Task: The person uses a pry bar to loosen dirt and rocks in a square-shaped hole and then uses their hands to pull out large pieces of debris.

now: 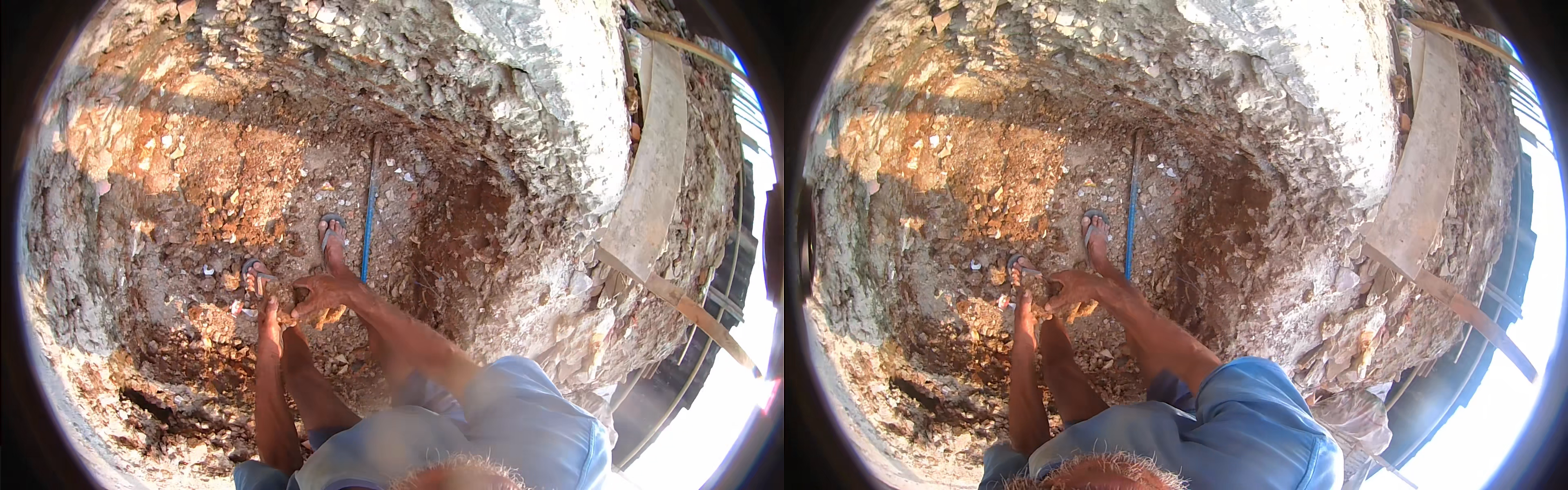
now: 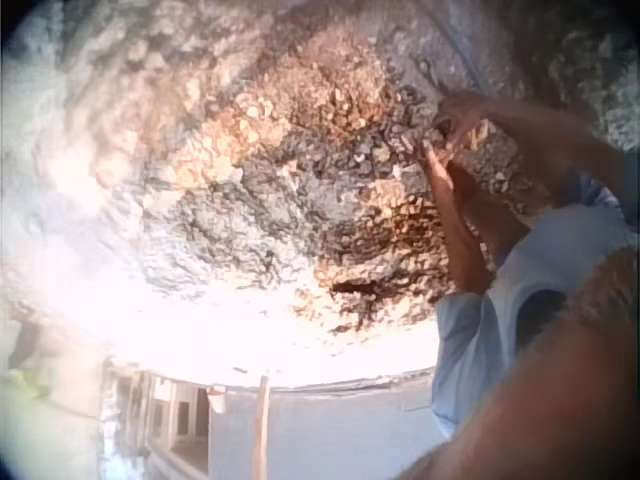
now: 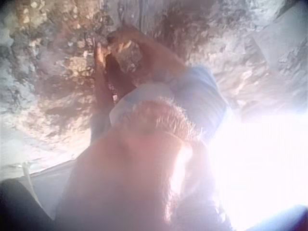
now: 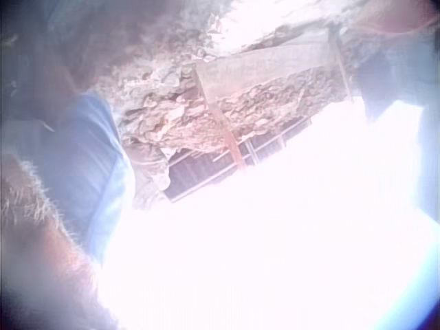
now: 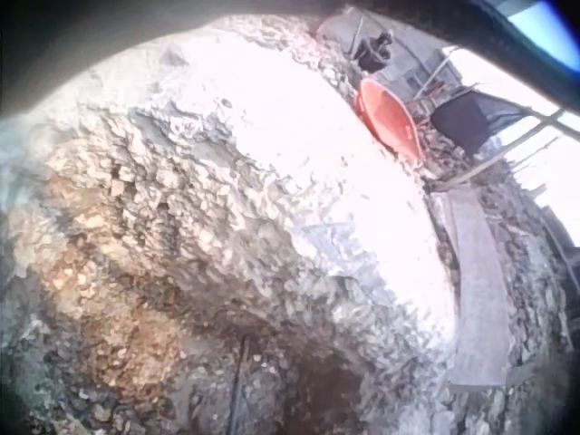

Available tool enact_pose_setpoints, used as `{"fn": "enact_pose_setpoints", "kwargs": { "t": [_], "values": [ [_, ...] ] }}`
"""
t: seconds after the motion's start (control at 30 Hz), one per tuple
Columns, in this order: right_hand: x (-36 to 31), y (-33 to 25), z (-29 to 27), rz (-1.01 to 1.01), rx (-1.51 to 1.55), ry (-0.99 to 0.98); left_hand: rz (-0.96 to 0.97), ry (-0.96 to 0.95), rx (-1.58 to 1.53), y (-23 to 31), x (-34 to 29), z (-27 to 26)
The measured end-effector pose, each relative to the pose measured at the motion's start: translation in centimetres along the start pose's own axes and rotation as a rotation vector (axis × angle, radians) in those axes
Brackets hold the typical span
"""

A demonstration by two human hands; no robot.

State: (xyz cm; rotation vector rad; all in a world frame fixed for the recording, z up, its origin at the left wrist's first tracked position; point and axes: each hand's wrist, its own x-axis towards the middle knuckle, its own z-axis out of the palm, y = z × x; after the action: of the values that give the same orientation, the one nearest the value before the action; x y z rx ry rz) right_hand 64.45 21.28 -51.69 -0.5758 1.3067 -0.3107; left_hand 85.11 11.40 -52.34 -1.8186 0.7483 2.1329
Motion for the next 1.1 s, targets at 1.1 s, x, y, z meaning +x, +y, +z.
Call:
{"fn": "enact_pose_setpoints", "kwargs": {
  "t": [1.1],
  "values": [
    [-46.6,2.5,-24.0,-0.714,1.087,1.711,0.999,-0.933,0.705,23.0,-26.7,47.2]
  ]
}}
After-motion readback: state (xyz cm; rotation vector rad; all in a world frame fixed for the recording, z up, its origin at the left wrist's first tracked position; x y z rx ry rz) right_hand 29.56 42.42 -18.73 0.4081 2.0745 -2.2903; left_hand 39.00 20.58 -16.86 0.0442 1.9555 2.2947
